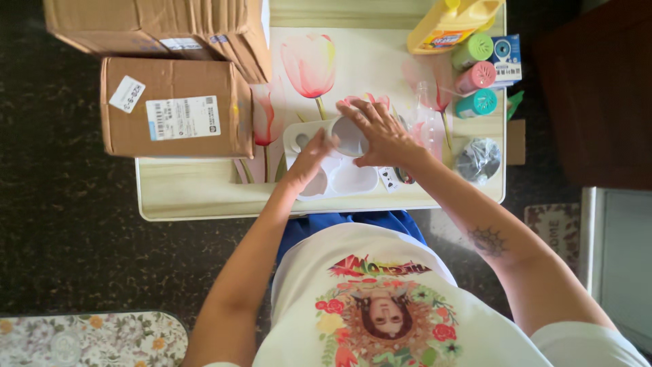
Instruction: The person unpacks a pet feeder from a cardboard box and assembles it on a table. They place the base, insert a glass bottle, attach a gray lid, and fit a paw-shaped component into the base. The person then uses scissors to cut open another box.
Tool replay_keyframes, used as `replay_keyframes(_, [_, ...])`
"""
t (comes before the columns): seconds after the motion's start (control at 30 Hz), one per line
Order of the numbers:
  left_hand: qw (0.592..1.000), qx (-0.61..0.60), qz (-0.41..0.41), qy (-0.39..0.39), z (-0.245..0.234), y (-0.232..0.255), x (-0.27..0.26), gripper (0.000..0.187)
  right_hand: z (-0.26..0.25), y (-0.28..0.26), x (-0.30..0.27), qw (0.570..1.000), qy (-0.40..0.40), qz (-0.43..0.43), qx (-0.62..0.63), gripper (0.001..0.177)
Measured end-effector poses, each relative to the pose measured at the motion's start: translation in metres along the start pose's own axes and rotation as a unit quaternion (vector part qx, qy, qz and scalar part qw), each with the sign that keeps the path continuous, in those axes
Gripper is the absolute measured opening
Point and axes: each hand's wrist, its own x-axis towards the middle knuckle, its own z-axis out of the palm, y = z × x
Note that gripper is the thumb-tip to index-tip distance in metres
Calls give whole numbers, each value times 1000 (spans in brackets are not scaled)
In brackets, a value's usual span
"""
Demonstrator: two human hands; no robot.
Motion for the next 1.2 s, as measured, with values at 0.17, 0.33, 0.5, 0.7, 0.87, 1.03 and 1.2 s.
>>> replay_keyframes(0.17, [990,-18,-113,78,8,10,-4,76,3,25,-22,972,134,68,181,127])
replay_keyframes(0.33, [981,-90,-111,134,11,29,-23,64,43,67,-96,821,354,348,283,40])
replay_keyframes(0.5, [954,-72,-75,282,11,16,-55,42,87,89,-177,759,358,491,235,31])
replay_keyframes(0.7, [720,464,201,475,1,-34,-83,49,96,84,-182,849,351,388,73,98])
replay_keyframes(0.87, [848,333,-43,411,-18,-76,-72,47,104,110,-138,846,323,410,109,102])
replay_keyframes(1.03, [896,271,-37,351,-25,-106,-67,37,102,129,-125,747,355,529,191,86])
replay_keyframes(1.2, [897,267,-11,353,-38,-123,-68,43,20,77,-151,744,424,380,350,74])
